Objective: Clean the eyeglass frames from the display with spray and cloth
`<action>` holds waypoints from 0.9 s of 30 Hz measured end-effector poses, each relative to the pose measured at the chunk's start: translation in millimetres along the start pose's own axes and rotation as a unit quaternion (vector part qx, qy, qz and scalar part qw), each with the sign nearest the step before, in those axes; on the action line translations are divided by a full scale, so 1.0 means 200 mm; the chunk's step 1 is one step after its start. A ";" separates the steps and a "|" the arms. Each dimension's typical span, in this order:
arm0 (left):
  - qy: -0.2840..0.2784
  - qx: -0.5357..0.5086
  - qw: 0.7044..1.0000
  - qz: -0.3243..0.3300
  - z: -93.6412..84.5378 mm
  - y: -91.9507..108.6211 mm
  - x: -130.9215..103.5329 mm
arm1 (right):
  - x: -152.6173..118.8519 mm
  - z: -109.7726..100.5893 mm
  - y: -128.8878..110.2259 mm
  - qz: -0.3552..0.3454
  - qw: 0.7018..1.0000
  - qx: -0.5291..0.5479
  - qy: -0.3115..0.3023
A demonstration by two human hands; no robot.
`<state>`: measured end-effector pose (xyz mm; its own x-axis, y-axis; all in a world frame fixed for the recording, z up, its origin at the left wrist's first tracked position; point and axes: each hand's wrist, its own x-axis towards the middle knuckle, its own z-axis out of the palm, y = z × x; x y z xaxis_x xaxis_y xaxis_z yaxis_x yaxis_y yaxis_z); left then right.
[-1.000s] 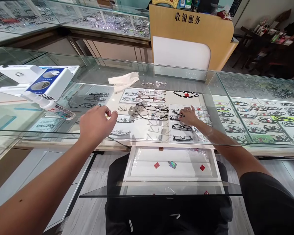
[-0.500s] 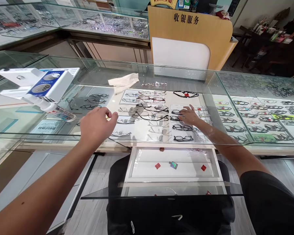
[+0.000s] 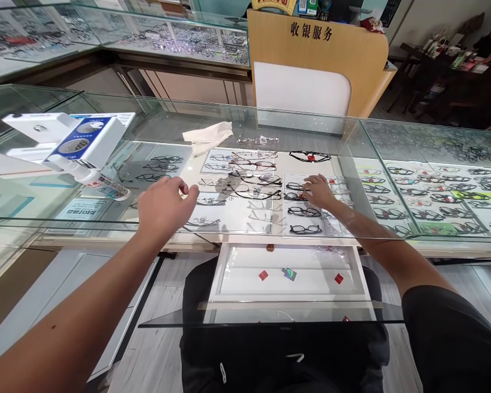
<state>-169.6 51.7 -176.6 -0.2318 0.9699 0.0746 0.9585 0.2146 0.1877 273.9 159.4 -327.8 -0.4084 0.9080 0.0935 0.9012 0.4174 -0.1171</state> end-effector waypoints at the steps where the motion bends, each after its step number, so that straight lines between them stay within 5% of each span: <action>1: 0.000 -0.001 1.000 0.001 0.00 0.00 0.00 | -0.03 -0.01 -0.03 -0.007 1.000 -0.002 0.005; 6: -0.002 -0.002 1.000 -0.002 0.00 0.00 -0.01 | -0.24 -0.01 -0.29 -0.104 0.994 0.004 -0.033; 9: 0.000 -0.001 1.000 0.000 0.00 0.00 0.00 | -0.28 0.02 -0.36 -0.099 0.995 -0.008 -0.031; 15: 0.007 0.004 1.000 0.009 0.01 -0.01 0.00 | -0.10 0.03 -0.24 0.029 0.998 -0.063 -0.003; 27: 0.005 -0.012 1.000 0.017 -0.02 0.00 -0.02 | -0.05 0.05 -0.18 0.067 0.989 -0.125 -0.050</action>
<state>-168.6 47.3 -173.5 -0.2006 0.9755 0.0908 0.9617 0.1783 0.2083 243.9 134.7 -335.0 -0.2845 0.9587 -0.0067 0.9507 0.2830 0.1268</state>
